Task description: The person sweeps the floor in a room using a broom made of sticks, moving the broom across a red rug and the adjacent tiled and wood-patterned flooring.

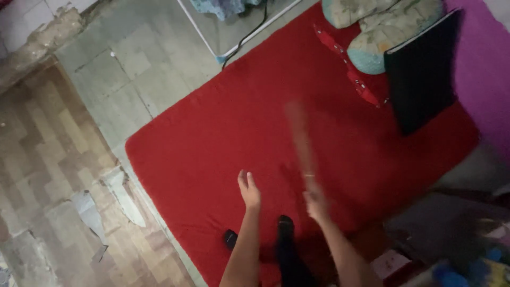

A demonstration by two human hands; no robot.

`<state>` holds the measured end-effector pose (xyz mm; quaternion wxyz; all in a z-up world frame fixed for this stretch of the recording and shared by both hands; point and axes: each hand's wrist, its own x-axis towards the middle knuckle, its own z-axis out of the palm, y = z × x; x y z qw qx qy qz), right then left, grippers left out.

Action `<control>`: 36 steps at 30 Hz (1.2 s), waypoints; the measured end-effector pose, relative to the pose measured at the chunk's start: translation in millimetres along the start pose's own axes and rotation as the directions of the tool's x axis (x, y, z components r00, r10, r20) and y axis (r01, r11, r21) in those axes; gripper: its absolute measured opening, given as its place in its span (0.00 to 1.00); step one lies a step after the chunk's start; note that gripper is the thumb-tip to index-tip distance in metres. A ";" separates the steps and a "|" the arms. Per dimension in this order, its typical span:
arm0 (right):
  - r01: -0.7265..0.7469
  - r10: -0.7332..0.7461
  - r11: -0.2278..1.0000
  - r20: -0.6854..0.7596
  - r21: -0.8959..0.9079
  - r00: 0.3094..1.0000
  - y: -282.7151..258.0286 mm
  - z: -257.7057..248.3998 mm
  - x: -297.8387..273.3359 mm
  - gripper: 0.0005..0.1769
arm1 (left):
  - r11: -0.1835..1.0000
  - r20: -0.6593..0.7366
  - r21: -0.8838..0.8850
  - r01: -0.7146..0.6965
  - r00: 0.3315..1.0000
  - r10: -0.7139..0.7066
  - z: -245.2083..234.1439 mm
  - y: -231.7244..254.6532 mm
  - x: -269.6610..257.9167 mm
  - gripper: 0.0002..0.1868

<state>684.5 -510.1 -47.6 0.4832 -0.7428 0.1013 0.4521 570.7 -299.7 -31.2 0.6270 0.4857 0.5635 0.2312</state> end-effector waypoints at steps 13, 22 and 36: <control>-0.003 0.078 0.990 0.538 -0.138 0.839 29.0 60.6 -16.5 0.24 | 0.999 0.086 0.030 -0.030 0.996 0.028 58.4 -39.3 -20.0 0.31; -0.193 0.303 0.933 -0.375 0.304 0.876 40.3 -100.9 -41.2 0.16 | 0.998 0.121 0.027 0.064 0.990 -0.067 48.0 -16.5 -39.8 0.30; -0.182 0.137 0.981 0.420 0.069 0.897 40.3 124.0 -29.5 0.10 | 0.985 0.037 0.169 0.025 0.999 -0.032 8.3 28.3 -44.3 0.33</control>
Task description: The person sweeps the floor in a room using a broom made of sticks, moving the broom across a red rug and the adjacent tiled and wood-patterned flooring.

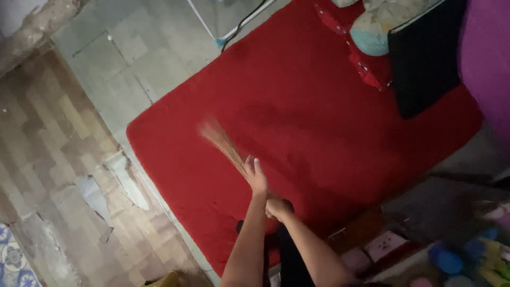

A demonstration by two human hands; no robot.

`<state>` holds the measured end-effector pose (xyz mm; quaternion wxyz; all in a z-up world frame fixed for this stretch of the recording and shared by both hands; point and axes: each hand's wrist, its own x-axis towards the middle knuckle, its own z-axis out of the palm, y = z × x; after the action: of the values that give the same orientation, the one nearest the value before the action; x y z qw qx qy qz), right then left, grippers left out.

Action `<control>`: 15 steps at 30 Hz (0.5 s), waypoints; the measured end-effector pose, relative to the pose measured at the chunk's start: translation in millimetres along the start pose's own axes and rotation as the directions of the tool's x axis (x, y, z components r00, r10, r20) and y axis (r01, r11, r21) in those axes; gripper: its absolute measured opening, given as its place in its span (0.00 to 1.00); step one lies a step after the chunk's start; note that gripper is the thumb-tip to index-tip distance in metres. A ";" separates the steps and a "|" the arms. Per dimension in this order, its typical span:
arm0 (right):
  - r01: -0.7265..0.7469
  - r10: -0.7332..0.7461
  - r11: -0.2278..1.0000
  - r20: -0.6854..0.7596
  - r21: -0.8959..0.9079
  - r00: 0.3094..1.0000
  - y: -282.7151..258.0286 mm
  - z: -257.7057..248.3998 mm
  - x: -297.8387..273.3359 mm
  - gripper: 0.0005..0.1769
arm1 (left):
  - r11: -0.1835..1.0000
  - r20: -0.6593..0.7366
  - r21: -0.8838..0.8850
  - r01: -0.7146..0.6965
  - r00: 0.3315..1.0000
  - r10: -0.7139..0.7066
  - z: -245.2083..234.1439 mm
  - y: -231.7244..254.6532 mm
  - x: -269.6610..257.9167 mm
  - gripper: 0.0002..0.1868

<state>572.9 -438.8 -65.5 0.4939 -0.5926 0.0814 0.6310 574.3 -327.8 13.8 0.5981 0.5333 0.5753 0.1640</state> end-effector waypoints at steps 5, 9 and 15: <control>0.181 -0.036 0.956 -0.519 0.232 0.854 -9.0 -77.9 -56.0 0.21 | 0.979 -0.010 -0.202 -0.037 0.999 0.035 -19.6 -14.0 13.8 0.33; 0.224 0.287 0.814 -0.706 0.536 0.647 -16.2 -125.0 -95.9 0.34 | 0.974 0.009 -0.212 0.083 0.996 -0.083 -59.3 -10.3 8.3 0.33; -0.094 0.137 0.974 -0.204 0.205 0.969 -42.9 -16.6 -5.8 0.26 | 0.959 -0.082 -0.269 0.088 0.990 -0.114 -106.9 -43.4 11.7 0.32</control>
<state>613.7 -431.9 -44.6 0.4999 -0.6011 0.2304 0.5794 467.3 -286.6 -3.4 0.6429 0.4100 0.6032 0.2341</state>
